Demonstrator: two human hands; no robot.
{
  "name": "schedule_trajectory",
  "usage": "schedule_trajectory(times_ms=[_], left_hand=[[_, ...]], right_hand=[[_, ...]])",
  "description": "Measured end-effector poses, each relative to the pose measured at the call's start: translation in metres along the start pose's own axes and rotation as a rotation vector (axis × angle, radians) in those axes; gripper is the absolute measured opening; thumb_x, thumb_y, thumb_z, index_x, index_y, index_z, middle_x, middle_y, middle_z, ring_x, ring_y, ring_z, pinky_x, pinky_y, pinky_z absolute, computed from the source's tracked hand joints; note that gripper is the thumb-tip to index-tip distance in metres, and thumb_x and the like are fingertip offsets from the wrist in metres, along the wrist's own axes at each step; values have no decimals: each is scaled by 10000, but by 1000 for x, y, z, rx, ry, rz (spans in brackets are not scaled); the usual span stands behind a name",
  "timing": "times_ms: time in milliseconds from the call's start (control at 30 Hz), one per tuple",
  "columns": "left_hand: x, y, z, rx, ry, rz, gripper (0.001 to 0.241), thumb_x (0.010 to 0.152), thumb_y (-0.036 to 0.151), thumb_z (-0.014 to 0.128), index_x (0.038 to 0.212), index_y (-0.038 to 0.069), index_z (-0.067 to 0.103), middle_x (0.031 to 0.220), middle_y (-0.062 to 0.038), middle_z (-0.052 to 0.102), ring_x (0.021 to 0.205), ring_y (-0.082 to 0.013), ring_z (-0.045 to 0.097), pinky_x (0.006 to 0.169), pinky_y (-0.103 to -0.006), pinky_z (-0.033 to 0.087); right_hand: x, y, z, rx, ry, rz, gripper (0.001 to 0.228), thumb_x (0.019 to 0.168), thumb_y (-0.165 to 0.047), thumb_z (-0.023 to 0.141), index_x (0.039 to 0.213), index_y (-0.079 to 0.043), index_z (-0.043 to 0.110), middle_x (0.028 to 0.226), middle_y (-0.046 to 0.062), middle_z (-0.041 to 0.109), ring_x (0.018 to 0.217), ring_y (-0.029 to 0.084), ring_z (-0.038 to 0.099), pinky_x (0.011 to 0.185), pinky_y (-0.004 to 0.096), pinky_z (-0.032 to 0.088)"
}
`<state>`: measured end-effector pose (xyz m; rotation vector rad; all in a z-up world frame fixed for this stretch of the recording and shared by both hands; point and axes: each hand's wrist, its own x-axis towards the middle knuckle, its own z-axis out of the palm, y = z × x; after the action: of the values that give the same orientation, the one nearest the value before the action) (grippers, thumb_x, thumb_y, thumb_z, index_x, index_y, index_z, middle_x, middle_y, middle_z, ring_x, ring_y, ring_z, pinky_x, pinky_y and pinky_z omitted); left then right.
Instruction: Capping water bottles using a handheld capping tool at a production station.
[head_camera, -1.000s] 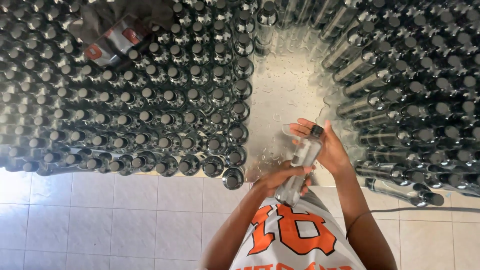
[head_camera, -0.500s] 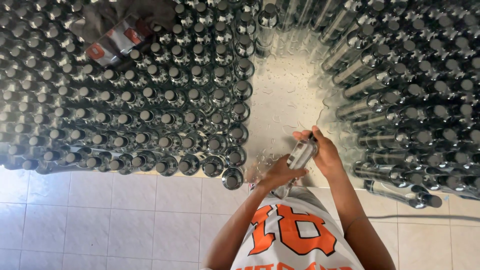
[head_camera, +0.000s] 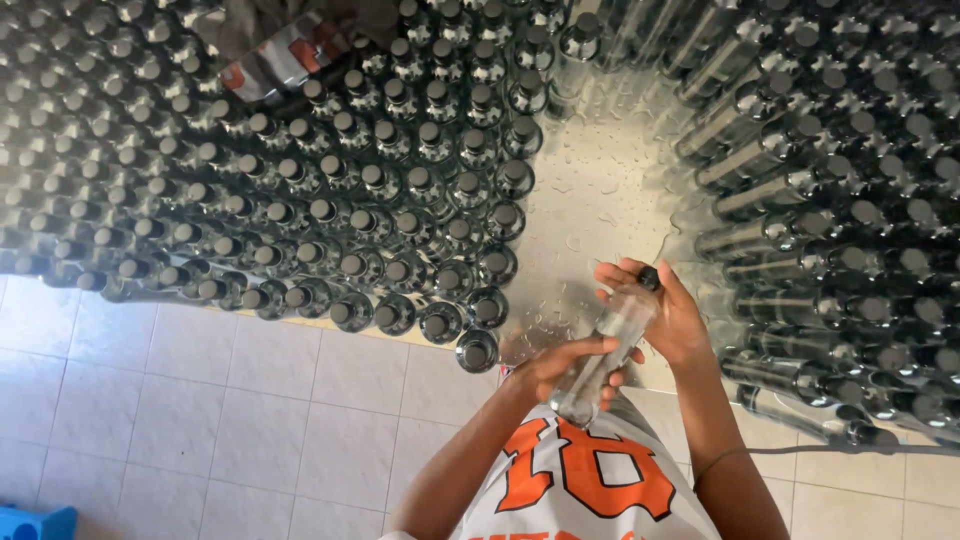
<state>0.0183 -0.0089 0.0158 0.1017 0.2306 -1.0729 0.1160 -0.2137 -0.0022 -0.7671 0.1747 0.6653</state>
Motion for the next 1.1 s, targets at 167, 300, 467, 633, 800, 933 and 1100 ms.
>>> schedule_trajectory(times_ms=[167, 300, 467, 633, 800, 933, 1100], left_hand=[[-9, 3, 7, 37, 105, 68, 279, 1119, 240, 746, 1283, 32, 660, 944, -160, 769, 793, -301, 796, 744, -456, 676], [3, -4, -22, 454, 398, 243, 674, 1044, 255, 837, 1459, -47, 401, 975, -237, 757, 786, -340, 792, 706, -476, 687], [-26, 11, 25, 862, 782, 316, 653, 781, 464, 870, 1176, 3, 631, 963, -178, 730, 918, -300, 720, 832, -419, 568], [-52, 18, 76, 888, 728, 130, 1364, 483, 736, 627, 1661, 78, 424, 1771, -152, 405, 1637, -348, 355, 1313, -481, 293], [-10, 21, 4, 386, 233, 295, 613, 899, 525, 858, 1272, 75, 674, 990, -119, 742, 801, -253, 741, 753, -431, 654], [0, 21, -14, 343, 181, 291, 583, 939, 495, 853, 1280, 73, 637, 986, -116, 764, 831, -261, 756, 786, -463, 674], [7, 14, -23, 261, -70, 279, 588, 1077, 418, 774, 1414, 2, 531, 996, -96, 715, 834, -232, 732, 750, -405, 657]], right_hand=[[4, -4, 5, -137, 56, 125, 423, 1170, -519, 448, 1229, -170, 680, 1532, 192, 688, 1388, 338, 653, 1232, 520, 433], [2, -9, 66, -327, 243, 180, 335, 1142, -517, 575, 1069, -218, 709, 1372, 77, 791, 1240, 191, 734, 1164, 344, 466], [34, 16, 30, -415, 184, 216, 315, 1172, -482, 575, 1034, -218, 678, 1362, 142, 760, 1171, 224, 720, 1103, 361, 471], [43, 2, 28, -378, -69, 157, 576, 1202, -592, 451, 1410, -87, 636, 1549, 275, 626, 1537, 378, 567, 1195, 498, 439], [43, -22, 58, -437, -117, 202, 750, 1166, -594, 306, 1632, -17, 416, 1680, 191, 465, 1597, 352, 428, 1293, 545, 329], [67, -15, 9, -296, -258, 196, 557, 1257, -537, 418, 1479, -65, 614, 1648, 231, 568, 1585, 380, 497, 1239, 558, 397], [47, -9, 20, -300, -164, 153, 648, 1209, -577, 361, 1599, -74, 483, 1729, 176, 476, 1638, 306, 423, 1274, 513, 353]])
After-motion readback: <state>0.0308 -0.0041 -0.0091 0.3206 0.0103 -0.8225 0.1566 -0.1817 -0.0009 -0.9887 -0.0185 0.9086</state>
